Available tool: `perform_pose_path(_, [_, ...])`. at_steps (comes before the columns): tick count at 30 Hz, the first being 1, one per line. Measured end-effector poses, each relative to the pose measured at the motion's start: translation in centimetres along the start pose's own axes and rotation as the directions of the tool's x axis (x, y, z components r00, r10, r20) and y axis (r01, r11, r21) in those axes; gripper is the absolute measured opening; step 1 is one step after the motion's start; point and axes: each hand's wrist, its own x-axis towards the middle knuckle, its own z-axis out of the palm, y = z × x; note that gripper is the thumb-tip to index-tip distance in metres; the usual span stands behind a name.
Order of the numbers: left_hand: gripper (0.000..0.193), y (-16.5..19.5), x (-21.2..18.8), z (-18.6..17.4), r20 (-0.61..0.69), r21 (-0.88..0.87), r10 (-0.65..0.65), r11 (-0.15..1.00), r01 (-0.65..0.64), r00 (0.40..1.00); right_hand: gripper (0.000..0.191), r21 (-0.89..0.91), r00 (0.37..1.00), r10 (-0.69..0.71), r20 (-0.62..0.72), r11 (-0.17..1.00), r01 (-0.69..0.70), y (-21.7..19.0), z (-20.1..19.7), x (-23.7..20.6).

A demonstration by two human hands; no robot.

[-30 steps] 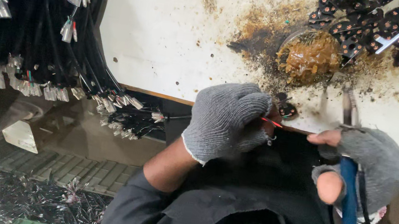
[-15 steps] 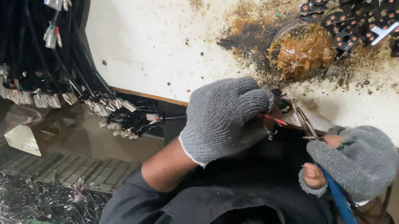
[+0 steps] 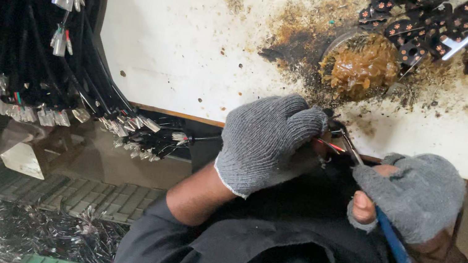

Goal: The person holds a soldering iron and tins the stripped ends of red and green wires, dipping them into a rosin flux container on the workbench and applying solder to the wire tips, working through wires one at a time.

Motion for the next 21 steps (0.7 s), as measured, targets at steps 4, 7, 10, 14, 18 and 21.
perform_pose_path(4, [0.028, -0.3, -0.2, 0.3, 0.003, -0.007, 0.006, 1.0, -0.006, 1.0, 0.015, 0.031, 0.992, -0.054, 0.111, 0.998, 0.051, 0.4, 0.3, 0.6])
perform_pose_path(7, [0.028, -0.2, -0.1, 0.4, -0.014, 0.02, 0.018, 1.0, -0.017, 1.0, 0.021, -0.049, 0.976, -0.06, 0.21, 0.996, 0.071, 0.9, 0.4, 0.7])
perform_pose_path(10, [0.028, -0.1, -0.2, 0.3, -0.03, -0.001, 0.023, 1.0, -0.023, 0.999, 0.023, -0.079, 0.968, -0.017, 0.252, 0.996, 0.039, 1.3, 0.3, 0.5])
perform_pose_path(14, [0.029, -0.2, -0.2, 0.3, -0.019, 0.015, 0.022, 1.0, -0.022, 1.0, 0.019, -0.017, 0.982, -0.095, 0.161, 0.995, 0.099, 1.4, 0.2, 0.3])
perform_pose_path(18, [0.027, -0.3, -0.4, 0.4, -0.039, 0.008, 0.031, 1.0, -0.03, 0.999, 0.019, 0.012, 0.993, -0.066, 0.096, 0.998, 0.065, 1.0, 0.2, 0.2])
perform_pose_path(21, [0.025, -0.3, -0.4, 0.4, -0.041, 0.013, 0.037, 0.999, -0.036, 0.998, 0.02, 0.031, 0.998, -0.022, 0.056, 0.999, 0.02, 0.5, 0.2, 0.2])
